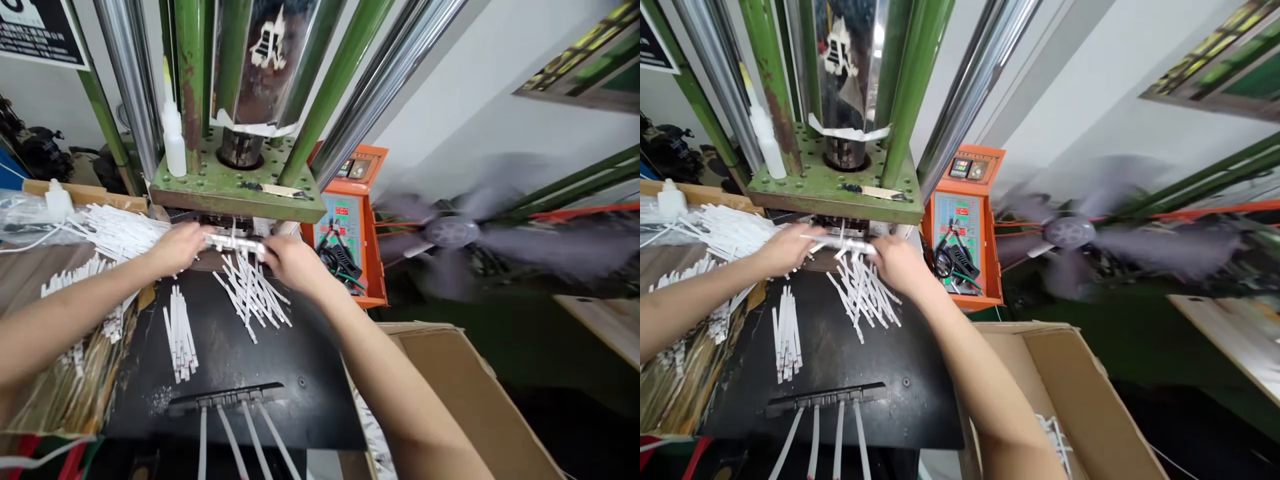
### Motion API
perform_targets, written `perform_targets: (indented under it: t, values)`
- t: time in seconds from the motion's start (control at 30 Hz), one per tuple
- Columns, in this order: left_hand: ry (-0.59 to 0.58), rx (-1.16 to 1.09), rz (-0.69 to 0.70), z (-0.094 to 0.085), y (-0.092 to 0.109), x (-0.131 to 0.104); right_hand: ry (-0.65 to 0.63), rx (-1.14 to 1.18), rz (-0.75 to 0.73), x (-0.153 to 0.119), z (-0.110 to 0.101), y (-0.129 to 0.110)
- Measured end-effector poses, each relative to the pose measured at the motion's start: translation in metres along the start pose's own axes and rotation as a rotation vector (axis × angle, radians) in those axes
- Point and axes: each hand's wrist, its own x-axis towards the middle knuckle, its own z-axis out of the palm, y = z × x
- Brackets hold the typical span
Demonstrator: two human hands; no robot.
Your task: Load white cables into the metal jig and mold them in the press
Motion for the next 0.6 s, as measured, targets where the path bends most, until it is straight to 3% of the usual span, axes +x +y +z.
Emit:
perform_targets:
  t: [0.13, 0.23, 0.3, 0.37, 0.4, 0.43, 0.53, 0.6]
  values:
    - [-0.208, -0.111, 0.169, 0.008, 0.069, -0.053, 0.1, 0.228, -0.329, -0.084, -0.013, -0.042]
    - [-0.351, -0.122, 0.183, 0.012, 0.111, -0.08, 0.194, 0.218, -0.482, -0.123, -0.007, -0.064]
    - [-0.415, -0.136, 0.152, 0.013, 0.122, -0.09, 0.432, 0.254, -0.335, -0.133, -0.008, -0.065]
    - [-0.445, -0.14, 0.124, 0.013, 0.122, -0.097, 0.621, 0.323, -0.046, -0.127, -0.015, -0.055]
    - [-0.445, -0.138, 0.117, 0.013, 0.12, -0.099, 0.613, 0.353, 0.082, -0.118, -0.02, -0.049]
    - [-0.431, -0.135, 0.112, 0.014, 0.118, -0.101, 0.521, 0.37, 0.169, -0.106, -0.023, -0.044]
    - [-0.328, -0.165, 0.078, 0.014, 0.114, -0.104, 0.11, 0.295, 0.273, -0.072, -0.022, -0.042]
    - [-0.251, -0.202, 0.055, 0.015, 0.115, -0.105, 0.013, 0.212, 0.267, -0.068, -0.012, -0.053]
